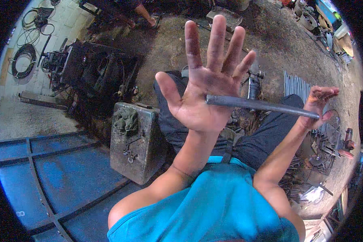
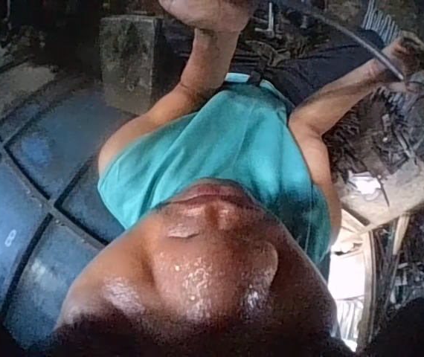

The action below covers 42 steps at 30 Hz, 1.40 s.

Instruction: Straighten a metal rod by striking it with a hammer while it is held in a fixture.

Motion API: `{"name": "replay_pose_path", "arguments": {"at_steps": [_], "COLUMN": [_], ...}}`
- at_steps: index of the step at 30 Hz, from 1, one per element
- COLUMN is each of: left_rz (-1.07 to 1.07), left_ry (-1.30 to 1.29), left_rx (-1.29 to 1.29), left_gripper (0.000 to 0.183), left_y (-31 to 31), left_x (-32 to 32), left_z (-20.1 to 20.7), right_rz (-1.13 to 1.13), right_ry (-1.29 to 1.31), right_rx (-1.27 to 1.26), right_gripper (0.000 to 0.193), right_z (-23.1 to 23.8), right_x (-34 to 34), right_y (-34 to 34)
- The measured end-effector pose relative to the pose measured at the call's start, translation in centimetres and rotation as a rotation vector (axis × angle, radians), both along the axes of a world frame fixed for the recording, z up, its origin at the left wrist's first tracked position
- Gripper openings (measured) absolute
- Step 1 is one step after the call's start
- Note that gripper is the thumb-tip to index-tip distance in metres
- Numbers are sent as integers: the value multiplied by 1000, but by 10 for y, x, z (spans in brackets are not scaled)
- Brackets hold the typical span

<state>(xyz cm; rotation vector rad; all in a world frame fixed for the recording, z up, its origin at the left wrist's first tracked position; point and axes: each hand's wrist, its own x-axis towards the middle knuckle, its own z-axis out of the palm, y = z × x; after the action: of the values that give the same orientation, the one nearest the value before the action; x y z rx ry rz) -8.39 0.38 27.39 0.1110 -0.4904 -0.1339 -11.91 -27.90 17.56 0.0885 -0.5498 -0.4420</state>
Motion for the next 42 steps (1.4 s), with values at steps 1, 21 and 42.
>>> {"name": "replay_pose_path", "arguments": {"at_steps": [1,21,42], "left_rz": [1,-28,40], "left_ry": [0,-7,345], "left_rx": [1,-9,-16], "left_gripper": [84,83,68], "left_y": [0,0,8], "left_x": [0,1,11], "left_z": [0,-3,-21], "right_rz": [45,51,-10], "right_ry": [-36,-11,66], "right_rx": [6,-20,-111], "right_gripper": [64,67,82], "right_z": [0,2,-16], "right_x": [0,2,10], "right_y": [1,0,-2]}}
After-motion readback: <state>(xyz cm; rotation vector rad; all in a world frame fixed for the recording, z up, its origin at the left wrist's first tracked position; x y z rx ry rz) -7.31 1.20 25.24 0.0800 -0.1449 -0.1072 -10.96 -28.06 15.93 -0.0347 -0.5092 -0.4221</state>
